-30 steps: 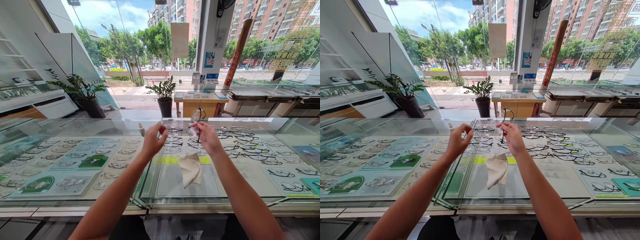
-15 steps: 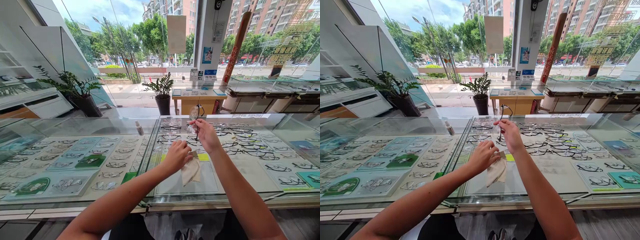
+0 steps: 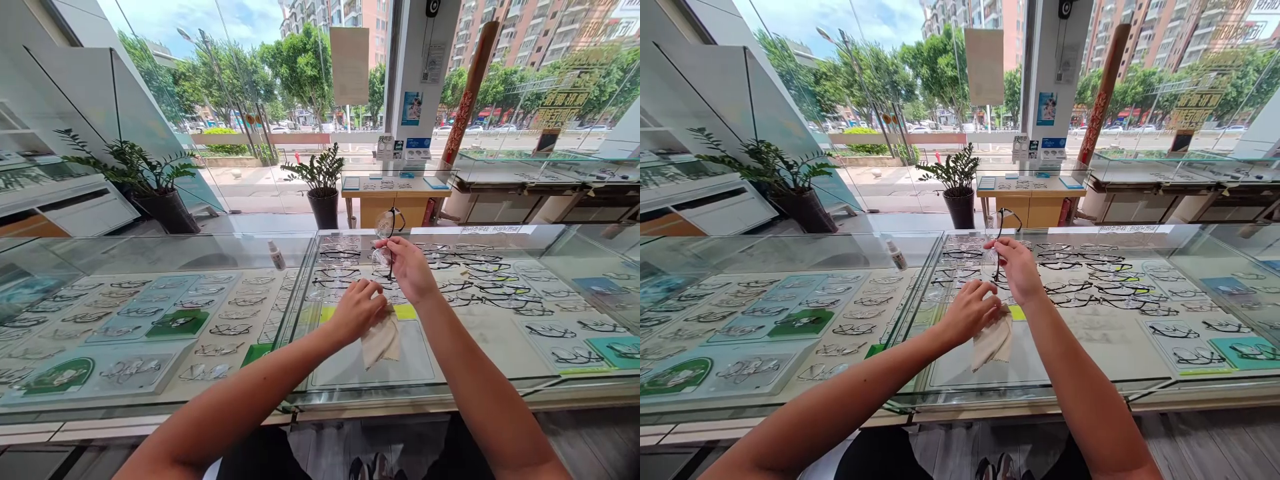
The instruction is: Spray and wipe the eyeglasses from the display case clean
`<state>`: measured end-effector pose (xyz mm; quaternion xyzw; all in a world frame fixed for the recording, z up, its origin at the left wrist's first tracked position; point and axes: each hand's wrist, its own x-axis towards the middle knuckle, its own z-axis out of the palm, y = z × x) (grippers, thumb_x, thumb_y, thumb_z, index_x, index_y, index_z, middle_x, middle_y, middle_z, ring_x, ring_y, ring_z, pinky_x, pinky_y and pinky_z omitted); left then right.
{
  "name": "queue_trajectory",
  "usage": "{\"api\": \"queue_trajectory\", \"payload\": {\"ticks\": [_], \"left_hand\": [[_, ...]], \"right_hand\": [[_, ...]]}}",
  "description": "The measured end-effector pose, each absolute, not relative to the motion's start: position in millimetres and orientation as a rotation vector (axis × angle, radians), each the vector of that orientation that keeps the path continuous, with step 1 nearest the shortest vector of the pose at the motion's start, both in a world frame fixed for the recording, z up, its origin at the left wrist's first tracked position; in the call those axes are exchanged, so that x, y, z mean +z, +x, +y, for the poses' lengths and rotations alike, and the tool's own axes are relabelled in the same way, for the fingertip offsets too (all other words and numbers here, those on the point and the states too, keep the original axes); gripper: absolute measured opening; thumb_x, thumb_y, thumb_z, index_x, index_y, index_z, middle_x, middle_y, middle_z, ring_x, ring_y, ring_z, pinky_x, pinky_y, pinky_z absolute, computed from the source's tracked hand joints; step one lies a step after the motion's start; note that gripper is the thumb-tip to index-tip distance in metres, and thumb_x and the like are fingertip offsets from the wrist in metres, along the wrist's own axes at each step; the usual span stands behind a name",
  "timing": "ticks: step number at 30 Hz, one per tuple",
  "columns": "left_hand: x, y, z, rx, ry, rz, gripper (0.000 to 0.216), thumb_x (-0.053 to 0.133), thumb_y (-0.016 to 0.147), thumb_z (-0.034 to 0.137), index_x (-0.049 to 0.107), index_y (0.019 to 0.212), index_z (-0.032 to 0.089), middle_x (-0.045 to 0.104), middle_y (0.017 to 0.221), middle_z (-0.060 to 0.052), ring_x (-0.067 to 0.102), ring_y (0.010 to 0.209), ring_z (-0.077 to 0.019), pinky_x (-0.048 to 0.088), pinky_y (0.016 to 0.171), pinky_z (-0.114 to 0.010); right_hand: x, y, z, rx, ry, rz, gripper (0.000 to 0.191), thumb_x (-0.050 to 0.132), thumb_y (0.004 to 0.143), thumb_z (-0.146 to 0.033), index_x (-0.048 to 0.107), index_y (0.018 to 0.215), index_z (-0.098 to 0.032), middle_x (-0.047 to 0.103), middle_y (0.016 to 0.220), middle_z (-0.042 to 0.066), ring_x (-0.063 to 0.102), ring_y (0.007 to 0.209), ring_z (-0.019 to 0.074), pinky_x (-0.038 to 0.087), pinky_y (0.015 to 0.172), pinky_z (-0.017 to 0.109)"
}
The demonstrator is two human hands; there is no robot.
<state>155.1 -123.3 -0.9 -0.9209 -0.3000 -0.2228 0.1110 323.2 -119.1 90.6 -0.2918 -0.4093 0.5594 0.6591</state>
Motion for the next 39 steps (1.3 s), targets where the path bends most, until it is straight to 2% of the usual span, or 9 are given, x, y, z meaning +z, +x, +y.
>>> {"api": "queue_trajectory", "payload": {"ticks": [4,9,16,23,29,33,35,37,39], "left_hand": [[-7,159,-123,-0.706,-2.677,-0.902,0.034,0.068,0.103,0.038,0.07,0.133,0.022,0.067,0.136,-0.012,0.056,0.115,-0.0305,0.047,0.095,-0.047],[-12,163,-120,-0.744,-2.712,-0.881,0.019,0.064,0.106,0.035,0.077,0.115,0.024,0.069,0.136,-0.01,0.057,0.116,-0.0291,0.045,0.094,-0.045],[-4,162,-122,-0.777,-2.778,-0.707,0.011,0.062,0.107,0.027,0.072,0.107,0.022,0.074,0.129,-0.005,0.056,0.108,-0.0252,0.037,0.09,-0.041],[8,159,-128,-0.664,-2.946,-0.459,0.013,0.058,0.109,0.027,0.069,0.112,0.021,0.078,0.096,-0.002,0.057,0.095,-0.0213,0.033,0.088,-0.039],[12,156,-131,-0.612,-3.002,-0.517,0.018,0.066,0.105,0.034,0.07,0.116,0.02,0.077,0.103,-0.005,0.06,0.098,-0.0223,0.036,0.087,-0.037],[20,152,-132,-0.557,-2.999,-0.527,0.02,0.057,0.11,0.031,0.073,0.107,0.019,0.072,0.097,-0.007,0.059,0.094,-0.0229,0.038,0.084,-0.037],[30,147,-133,-0.681,-3.075,-0.571,0.028,0.051,0.111,0.034,0.071,0.101,0.018,0.069,0.099,-0.009,0.059,0.093,-0.0221,0.041,0.083,-0.036],[41,141,-134,-0.951,-3.198,-0.722,0.03,0.048,0.112,0.038,0.066,0.099,0.018,0.069,0.103,-0.009,0.06,0.093,-0.0207,0.045,0.083,-0.034],[52,133,-132,-1.272,-3.286,-0.963,0.031,0.048,0.112,0.042,0.062,0.098,0.019,0.068,0.096,-0.006,0.06,0.086,-0.018,0.045,0.079,-0.031]], "right_hand": [[90,322,-118,1.277,-0.661,-0.916,0.012,0.083,0.078,-0.035,0.078,0.083,-0.025,0.079,0.098,0.003,0.064,0.094,0.0186,0.047,0.077,0.031],[89,322,-118,1.279,-0.64,-0.929,0.011,0.083,0.08,-0.034,0.08,0.083,-0.024,0.08,0.098,0.002,0.064,0.094,0.0175,0.047,0.078,0.029],[89,324,-117,1.274,-0.631,-0.911,0.011,0.084,0.078,-0.034,0.079,0.082,-0.025,0.081,0.097,0.002,0.065,0.093,0.0191,0.048,0.077,0.031],[89,325,-116,1.269,-0.636,-0.911,0.011,0.084,0.078,-0.034,0.079,0.082,-0.025,0.08,0.096,0.003,0.064,0.093,0.0187,0.047,0.078,0.031],[92,326,-118,1.269,-0.642,-0.906,0.012,0.084,0.078,-0.034,0.079,0.081,-0.024,0.08,0.096,0.002,0.061,0.086,0.0162,0.045,0.075,0.03],[93,326,-120,1.264,-0.64,-0.902,0.012,0.084,0.078,-0.034,0.079,0.082,-0.024,0.08,0.096,0.002,0.062,0.086,0.0163,0.045,0.075,0.03],[93,327,-121,1.257,-0.634,-0.901,0.012,0.083,0.078,-0.034,0.079,0.083,-0.024,0.08,0.096,0.002,0.062,0.086,0.0164,0.045,0.075,0.03],[94,328,-121,1.251,-0.623,-0.899,0.012,0.083,0.078,-0.034,0.079,0.083,-0.024,0.079,0.095,0.002,0.063,0.086,0.0163,0.046,0.075,0.03],[96,329,-122,1.245,-0.614,-0.89,0.011,0.083,0.078,-0.033,0.08,0.083,-0.024,0.079,0.095,0.002,0.063,0.087,0.0159,0.047,0.077,0.029]]}}
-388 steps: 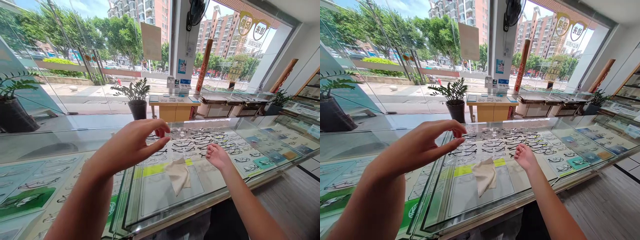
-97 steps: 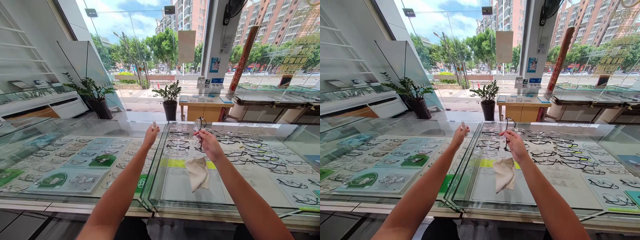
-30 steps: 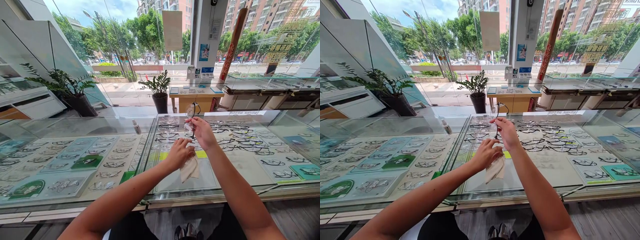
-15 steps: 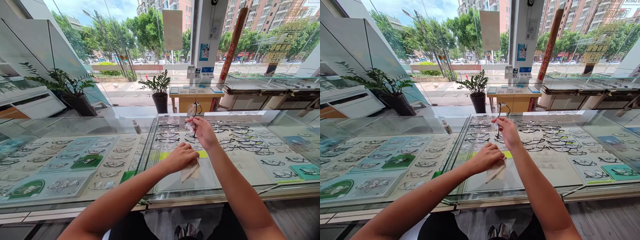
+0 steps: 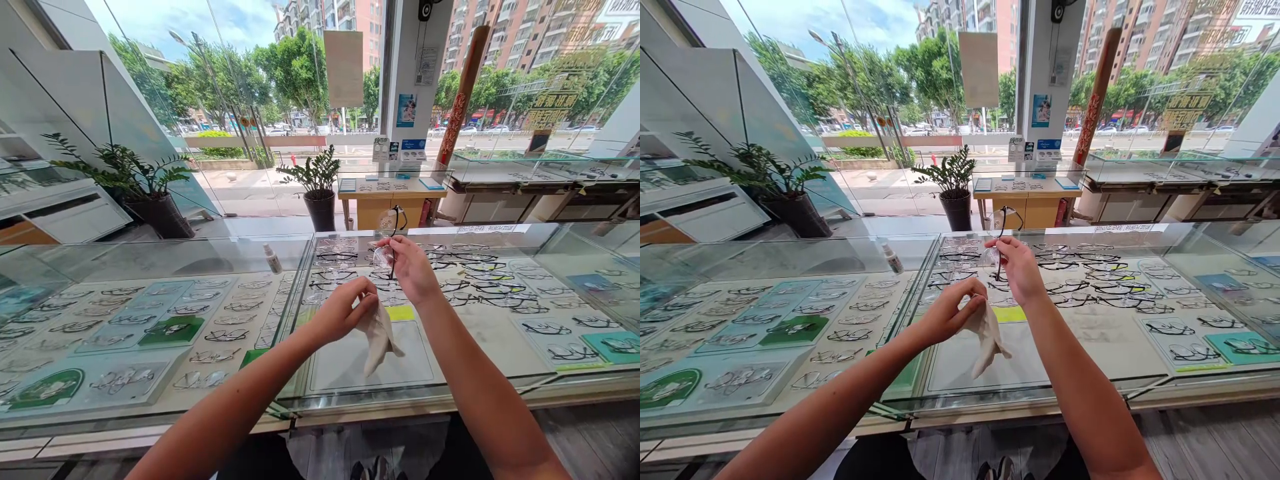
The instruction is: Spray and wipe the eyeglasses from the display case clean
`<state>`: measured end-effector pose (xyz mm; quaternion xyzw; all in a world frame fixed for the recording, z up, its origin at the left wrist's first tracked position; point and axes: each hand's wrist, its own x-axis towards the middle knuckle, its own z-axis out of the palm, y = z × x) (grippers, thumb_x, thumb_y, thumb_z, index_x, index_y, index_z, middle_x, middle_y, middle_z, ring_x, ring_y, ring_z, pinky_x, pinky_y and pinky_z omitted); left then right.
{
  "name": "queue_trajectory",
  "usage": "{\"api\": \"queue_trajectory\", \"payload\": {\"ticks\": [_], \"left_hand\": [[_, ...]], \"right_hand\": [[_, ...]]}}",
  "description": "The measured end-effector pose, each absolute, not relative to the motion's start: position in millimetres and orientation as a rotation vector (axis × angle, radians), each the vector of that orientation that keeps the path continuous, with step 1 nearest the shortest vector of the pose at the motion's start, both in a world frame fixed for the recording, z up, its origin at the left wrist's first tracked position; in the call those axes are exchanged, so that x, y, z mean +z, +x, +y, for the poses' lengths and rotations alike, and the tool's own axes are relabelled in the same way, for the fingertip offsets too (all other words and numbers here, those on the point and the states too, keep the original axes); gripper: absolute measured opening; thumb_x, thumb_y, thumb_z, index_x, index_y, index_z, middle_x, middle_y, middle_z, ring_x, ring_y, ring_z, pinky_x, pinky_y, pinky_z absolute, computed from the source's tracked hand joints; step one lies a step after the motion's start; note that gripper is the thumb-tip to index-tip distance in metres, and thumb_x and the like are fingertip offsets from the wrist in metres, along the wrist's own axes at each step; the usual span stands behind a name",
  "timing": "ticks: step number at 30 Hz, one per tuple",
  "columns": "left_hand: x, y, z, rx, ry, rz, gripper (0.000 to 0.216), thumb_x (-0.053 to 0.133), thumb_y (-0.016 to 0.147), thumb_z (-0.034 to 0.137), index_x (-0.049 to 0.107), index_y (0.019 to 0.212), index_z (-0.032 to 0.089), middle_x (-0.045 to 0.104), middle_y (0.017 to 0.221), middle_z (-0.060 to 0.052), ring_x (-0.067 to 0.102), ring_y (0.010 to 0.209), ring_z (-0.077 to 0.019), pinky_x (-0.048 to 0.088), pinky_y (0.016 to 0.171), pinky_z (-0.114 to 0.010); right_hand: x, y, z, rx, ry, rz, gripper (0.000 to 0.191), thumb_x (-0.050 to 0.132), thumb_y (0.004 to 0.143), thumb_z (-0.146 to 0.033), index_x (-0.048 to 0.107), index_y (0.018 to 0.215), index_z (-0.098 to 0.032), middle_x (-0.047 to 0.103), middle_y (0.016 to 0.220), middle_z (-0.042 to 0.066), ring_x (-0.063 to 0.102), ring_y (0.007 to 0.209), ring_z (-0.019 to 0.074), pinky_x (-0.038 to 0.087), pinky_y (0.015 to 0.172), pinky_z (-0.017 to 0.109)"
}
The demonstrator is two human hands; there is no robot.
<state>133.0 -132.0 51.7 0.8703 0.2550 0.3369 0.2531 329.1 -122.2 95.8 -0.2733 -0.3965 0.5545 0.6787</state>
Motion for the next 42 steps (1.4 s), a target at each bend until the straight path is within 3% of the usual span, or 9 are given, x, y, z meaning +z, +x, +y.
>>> {"api": "queue_trajectory", "payload": {"ticks": [6,10,13,17,21,28,42], "left_hand": [[67,112,-106,1.135,1.665,0.87,0.052,0.072,0.091,0.07,0.057,0.087,0.02,0.057,0.069,0.003,0.048,0.061,-0.0126,0.034,0.057,-0.024],[75,100,-89,1.248,1.381,0.914,0.058,0.085,0.078,0.07,0.058,0.085,0.02,0.059,0.065,0.005,0.047,0.054,-0.0097,0.033,0.051,-0.021],[79,95,-82,1.366,1.231,0.823,0.058,0.091,0.073,0.066,0.064,0.088,0.018,0.065,0.071,0.002,0.055,0.059,-0.0103,0.042,0.053,-0.02],[78,95,-79,1.399,1.111,0.681,0.054,0.091,0.076,0.061,0.07,0.097,0.015,0.074,0.088,-0.004,0.065,0.073,-0.0133,0.054,0.066,-0.024],[75,101,-84,1.373,1.08,0.599,0.048,0.09,0.081,0.057,0.068,0.096,0.016,0.074,0.096,-0.004,0.068,0.082,-0.0136,0.056,0.075,-0.024],[72,112,-96,1.324,1.103,0.54,0.051,0.09,0.081,0.056,0.056,0.089,0.019,0.065,0.085,0.002,0.061,0.077,-0.0104,0.054,0.076,-0.023],[68,114,-94,1.331,1.169,0.538,0.049,0.088,0.084,0.055,0.053,0.091,0.021,0.06,0.082,0.004,0.056,0.073,-0.0093,0.051,0.071,-0.022]], "right_hand": [[101,330,-125,1.272,-0.609,-0.868,0.013,0.085,0.076,-0.034,0.08,0.082,-0.023,0.078,0.095,0.003,0.066,0.093,0.017,0.051,0.083,0.029],[103,328,-128,1.29,-0.62,-0.889,0.017,0.087,0.074,-0.036,0.079,0.081,-0.023,0.079,0.096,0.004,0.068,0.097,0.0199,0.054,0.086,0.032],[103,325,-133,1.323,-0.626,-0.915,0.018,0.087,0.076,-0.038,0.077,0.082,-0.024,0.079,0.097,0.005,0.07,0.101,0.022,0.056,0.092,0.036],[100,315,-140,1.404,-0.626,-1.002,0.02,0.088,0.079,-0.039,0.075,0.082,-0.024,0.079,0.096,0.005,0.071,0.102,0.0229,0.056,0.1,0.041],[91,304,-142,1.465,-0.652,-1.062,0.024,0.089,0.078,-0.041,0.074,0.081,-0.024,0.08,0.095,0.005,0.071,0.097,0.0221,0.055,0.099,0.042],[78,298,-137,1.449,-0.759,-1.152,0.023,0.086,0.081,-0.044,0.078,0.084,-0.023,0.08,0.097,0.005,0.071,0.103,0.0246,0.05,0.1,0.044],[73,292,-133,1.449,-0.837,-1.138,0.031,0.091,0.072,-0.049,0.078,0.08,-0.023,0.078,0.089,0.005,0.071,0.098,0.024,0.05,0.09,0.039]]}}
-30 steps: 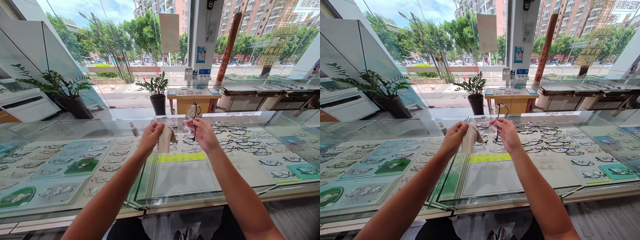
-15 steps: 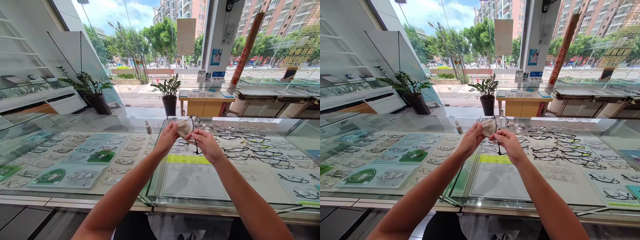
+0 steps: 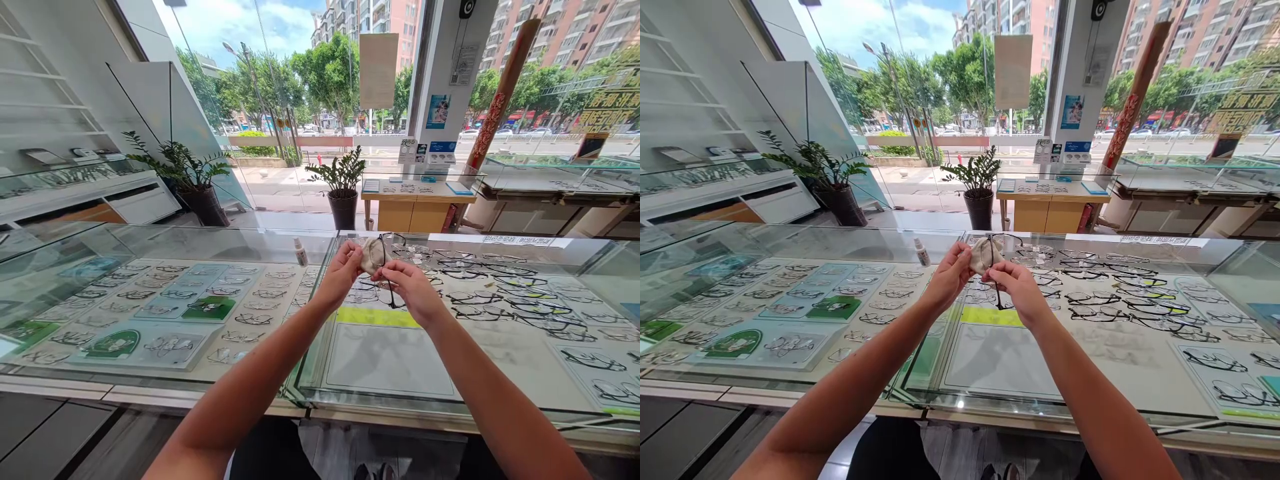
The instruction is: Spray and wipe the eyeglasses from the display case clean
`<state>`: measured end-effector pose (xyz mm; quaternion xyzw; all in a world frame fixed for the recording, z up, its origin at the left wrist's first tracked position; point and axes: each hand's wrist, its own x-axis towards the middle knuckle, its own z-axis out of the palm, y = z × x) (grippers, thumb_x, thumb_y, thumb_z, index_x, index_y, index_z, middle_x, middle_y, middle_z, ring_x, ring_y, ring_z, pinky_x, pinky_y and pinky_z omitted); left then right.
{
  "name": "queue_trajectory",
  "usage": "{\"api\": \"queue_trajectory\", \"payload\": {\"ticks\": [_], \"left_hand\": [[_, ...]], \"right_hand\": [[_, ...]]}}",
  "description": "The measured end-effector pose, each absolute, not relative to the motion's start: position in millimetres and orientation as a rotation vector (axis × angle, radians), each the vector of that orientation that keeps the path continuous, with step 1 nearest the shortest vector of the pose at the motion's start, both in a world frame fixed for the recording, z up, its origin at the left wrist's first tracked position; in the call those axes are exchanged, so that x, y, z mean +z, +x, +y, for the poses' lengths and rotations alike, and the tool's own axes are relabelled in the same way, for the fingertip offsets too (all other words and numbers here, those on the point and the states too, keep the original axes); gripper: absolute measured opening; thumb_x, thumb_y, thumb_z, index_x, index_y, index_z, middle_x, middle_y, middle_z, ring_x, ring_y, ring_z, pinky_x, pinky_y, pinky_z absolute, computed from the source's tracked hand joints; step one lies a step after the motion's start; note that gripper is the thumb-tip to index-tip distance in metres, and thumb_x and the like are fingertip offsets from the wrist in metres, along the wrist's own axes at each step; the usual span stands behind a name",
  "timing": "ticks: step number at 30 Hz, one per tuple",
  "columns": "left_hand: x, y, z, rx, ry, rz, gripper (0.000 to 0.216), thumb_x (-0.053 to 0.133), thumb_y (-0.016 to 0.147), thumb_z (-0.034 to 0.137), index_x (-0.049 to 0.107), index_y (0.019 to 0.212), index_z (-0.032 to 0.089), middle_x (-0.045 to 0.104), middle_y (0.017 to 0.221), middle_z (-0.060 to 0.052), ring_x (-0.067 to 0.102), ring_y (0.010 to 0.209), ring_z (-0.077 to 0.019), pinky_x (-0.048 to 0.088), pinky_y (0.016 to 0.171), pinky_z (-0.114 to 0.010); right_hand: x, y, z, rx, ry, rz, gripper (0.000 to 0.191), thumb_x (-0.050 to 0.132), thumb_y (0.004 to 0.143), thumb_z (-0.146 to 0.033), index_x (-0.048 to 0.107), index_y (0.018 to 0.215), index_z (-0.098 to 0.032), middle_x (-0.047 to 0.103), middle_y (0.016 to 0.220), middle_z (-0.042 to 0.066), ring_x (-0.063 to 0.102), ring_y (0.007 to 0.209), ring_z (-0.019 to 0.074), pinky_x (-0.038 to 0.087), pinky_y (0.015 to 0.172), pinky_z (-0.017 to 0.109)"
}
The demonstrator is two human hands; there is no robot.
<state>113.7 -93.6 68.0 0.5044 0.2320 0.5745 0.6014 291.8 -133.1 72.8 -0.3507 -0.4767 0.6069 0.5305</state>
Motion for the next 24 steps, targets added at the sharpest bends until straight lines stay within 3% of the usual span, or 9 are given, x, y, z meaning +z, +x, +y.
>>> {"api": "queue_trajectory", "payload": {"ticks": [7,11,16,20,24], "left_hand": [[65,114,-89,1.374,1.221,0.554,0.048,0.084,0.085,0.061,0.07,0.09,0.016,0.064,0.084,-0.001,0.059,0.077,-0.0124,0.05,0.073,-0.026],[60,114,-86,1.433,1.272,0.587,0.042,0.094,0.079,0.046,0.065,0.087,0.017,0.063,0.08,0.002,0.055,0.07,-0.009,0.044,0.067,-0.024],[56,115,-86,1.388,1.166,0.539,0.055,0.099,0.072,0.038,0.051,0.094,0.022,0.065,0.075,0.006,0.057,0.063,-0.0093,0.043,0.064,-0.023],[58,115,-87,1.319,1.144,0.537,0.06,0.1,0.071,0.042,0.058,0.108,0.02,0.072,0.084,0.001,0.065,0.072,-0.0133,0.047,0.068,-0.025],[60,115,-89,1.225,1.242,0.537,0.049,0.095,0.077,0.05,0.066,0.097,0.015,0.068,0.081,0.0,0.057,0.068,-0.0104,0.042,0.064,-0.024]], "right_hand": [[75,293,-133,1.455,-0.79,-1.136,0.03,0.09,0.073,-0.049,0.077,0.08,-0.023,0.077,0.09,0.005,0.069,0.098,0.0239,0.049,0.096,0.04],[74,292,-134,1.499,-0.766,-1.15,0.027,0.089,0.076,-0.047,0.077,0.08,-0.022,0.077,0.09,0.004,0.067,0.097,0.0221,0.047,0.098,0.039],[69,291,-132,1.53,-0.708,-1.199,0.023,0.085,0.081,-0.043,0.077,0.083,-0.022,0.076,0.091,0.004,0.066,0.096,0.0208,0.046,0.098,0.038],[68,293,-132,1.509,-0.655,-1.269,0.022,0.084,0.084,-0.043,0.076,0.083,-0.022,0.075,0.091,0.003,0.065,0.098,0.0208,0.044,0.101,0.038],[69,293,-133,1.51,-0.612,-1.301,0.022,0.083,0.086,-0.043,0.077,0.083,-0.022,0.074,0.09,0.003,0.064,0.097,0.0207,0.045,0.101,0.038]]}}
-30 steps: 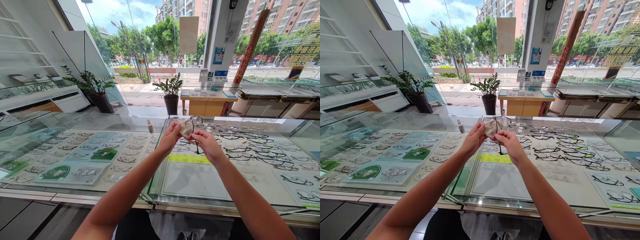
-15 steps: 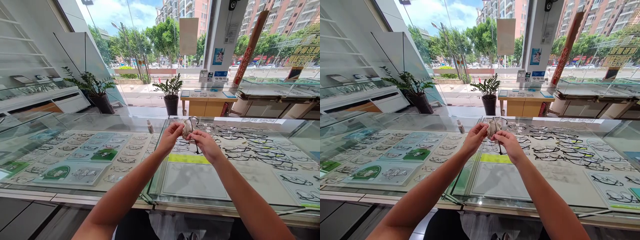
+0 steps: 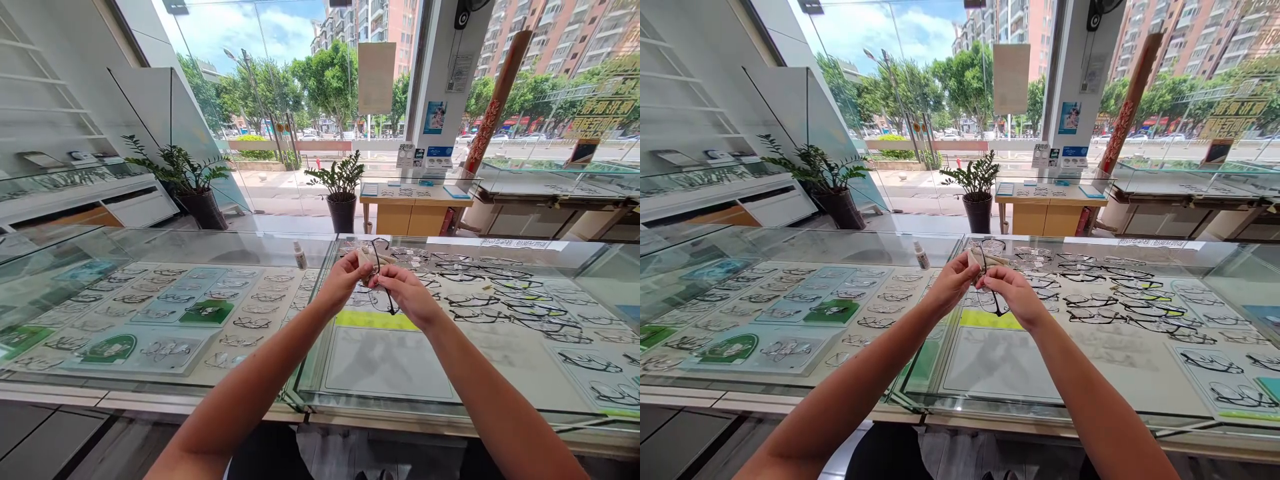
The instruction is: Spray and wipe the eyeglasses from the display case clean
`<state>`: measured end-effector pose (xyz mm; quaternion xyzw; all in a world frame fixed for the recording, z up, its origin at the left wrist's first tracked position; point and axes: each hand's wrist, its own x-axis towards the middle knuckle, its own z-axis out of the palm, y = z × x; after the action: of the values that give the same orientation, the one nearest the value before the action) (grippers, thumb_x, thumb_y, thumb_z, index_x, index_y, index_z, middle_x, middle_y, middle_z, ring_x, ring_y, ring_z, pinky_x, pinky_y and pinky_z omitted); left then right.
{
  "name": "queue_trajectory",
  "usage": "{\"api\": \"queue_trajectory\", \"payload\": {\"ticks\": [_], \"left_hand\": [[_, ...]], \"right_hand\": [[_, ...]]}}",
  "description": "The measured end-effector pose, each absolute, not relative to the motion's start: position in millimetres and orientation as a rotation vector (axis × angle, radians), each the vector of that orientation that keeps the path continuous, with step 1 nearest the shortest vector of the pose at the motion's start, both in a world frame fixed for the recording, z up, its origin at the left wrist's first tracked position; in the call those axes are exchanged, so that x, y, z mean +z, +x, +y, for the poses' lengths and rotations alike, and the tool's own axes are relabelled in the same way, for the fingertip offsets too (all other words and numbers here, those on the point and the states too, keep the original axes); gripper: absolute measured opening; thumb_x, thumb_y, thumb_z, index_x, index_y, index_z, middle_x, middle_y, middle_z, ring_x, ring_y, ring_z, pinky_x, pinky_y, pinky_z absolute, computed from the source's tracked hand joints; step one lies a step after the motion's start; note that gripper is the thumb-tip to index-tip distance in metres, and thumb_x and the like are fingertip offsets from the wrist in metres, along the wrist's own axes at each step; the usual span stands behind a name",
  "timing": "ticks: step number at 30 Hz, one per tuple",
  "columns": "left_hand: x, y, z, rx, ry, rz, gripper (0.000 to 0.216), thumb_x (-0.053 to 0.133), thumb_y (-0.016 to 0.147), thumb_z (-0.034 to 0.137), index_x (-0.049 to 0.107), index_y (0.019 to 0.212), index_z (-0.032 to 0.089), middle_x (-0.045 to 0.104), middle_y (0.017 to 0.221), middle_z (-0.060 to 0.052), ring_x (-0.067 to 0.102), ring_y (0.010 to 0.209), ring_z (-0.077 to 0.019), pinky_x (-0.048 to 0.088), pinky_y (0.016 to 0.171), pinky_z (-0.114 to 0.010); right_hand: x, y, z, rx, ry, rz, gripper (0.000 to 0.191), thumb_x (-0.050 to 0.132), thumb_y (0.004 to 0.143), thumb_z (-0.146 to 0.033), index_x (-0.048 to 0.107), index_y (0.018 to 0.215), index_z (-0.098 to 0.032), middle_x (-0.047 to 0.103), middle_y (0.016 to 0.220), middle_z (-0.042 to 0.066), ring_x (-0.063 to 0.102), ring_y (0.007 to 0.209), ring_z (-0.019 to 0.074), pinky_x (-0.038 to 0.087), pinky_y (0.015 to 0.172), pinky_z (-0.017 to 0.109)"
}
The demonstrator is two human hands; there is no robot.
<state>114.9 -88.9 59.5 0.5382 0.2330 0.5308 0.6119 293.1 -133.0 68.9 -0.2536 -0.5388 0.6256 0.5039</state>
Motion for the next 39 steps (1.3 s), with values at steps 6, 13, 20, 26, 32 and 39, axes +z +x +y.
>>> {"api": "queue_trajectory", "payload": {"ticks": [6,13,20,26,32,39], "left_hand": [[71,119,-96,1.172,1.208,0.425,0.052,0.094,0.079,0.05,0.065,0.108,0.018,0.067,0.08,0.001,0.058,0.065,-0.0103,0.043,0.064,-0.025],[150,115,-94,1.121,1.447,0.328,0.044,0.094,0.08,0.046,0.072,0.101,0.013,0.069,0.078,-0.004,0.061,0.065,-0.0132,0.046,0.063,-0.028],[211,108,-84,1.196,1.702,0.115,0.031,0.083,0.093,0.044,0.073,0.102,0.016,0.074,0.084,-0.004,0.07,0.074,-0.0145,0.056,0.071,-0.027],[205,107,-89,1.208,1.718,0.157,0.024,0.085,0.091,0.035,0.073,0.099,0.016,0.078,0.085,-0.005,0.075,0.074,-0.0155,0.061,0.071,-0.027],[205,114,-98,1.263,1.668,0.179,0.025,0.09,0.085,0.028,0.073,0.097,0.016,0.079,0.082,-0.004,0.074,0.068,-0.0138,0.061,0.066,-0.025],[193,116,-78,1.257,1.664,0.172,0.029,0.09,0.084,0.031,0.069,0.096,0.015,0.076,0.074,-0.002,0.07,0.057,-0.0124,0.059,0.055,-0.024]], "right_hand": [[75,292,-132,1.505,-0.608,-1.28,0.022,0.086,0.084,-0.044,0.08,0.083,-0.023,0.075,0.09,0.004,0.065,0.096,0.0219,0.048,0.099,0.039],[139,299,-125,1.496,-0.486,-1.309,0.019,0.09,0.076,-0.036,0.083,0.087,-0.023,0.075,0.088,0.004,0.068,0.091,0.0214,0.053,0.1,0.041],[208,306,-123,1.375,-0.424,-1.478,0.01,0.079,0.085,-0.03,0.08,0.085,-0.02,0.075,0.088,0.005,0.068,0.09,0.0203,0.057,0.091,0.036],[206,310,-121,1.351,-0.464,-1.562,0.011,0.077,0.087,-0.029,0.082,0.083,-0.02,0.077,0.086,0.006,0.068,0.089,0.0205,0.056,0.091,0.036],[200,315,-120,1.344,-0.5,-1.552,0.008,0.081,0.084,-0.029,0.085,0.087,-0.022,0.079,0.09,0.007,0.07,0.092,0.0235,0.057,0.092,0.04],[194,312,-110,1.276,-0.499,-1.664,0.007,0.081,0.085,-0.028,0.083,0.09,-0.023,0.079,0.092,0.004,0.071,0.095,0.0243,0.057,0.102,0.046]]}}
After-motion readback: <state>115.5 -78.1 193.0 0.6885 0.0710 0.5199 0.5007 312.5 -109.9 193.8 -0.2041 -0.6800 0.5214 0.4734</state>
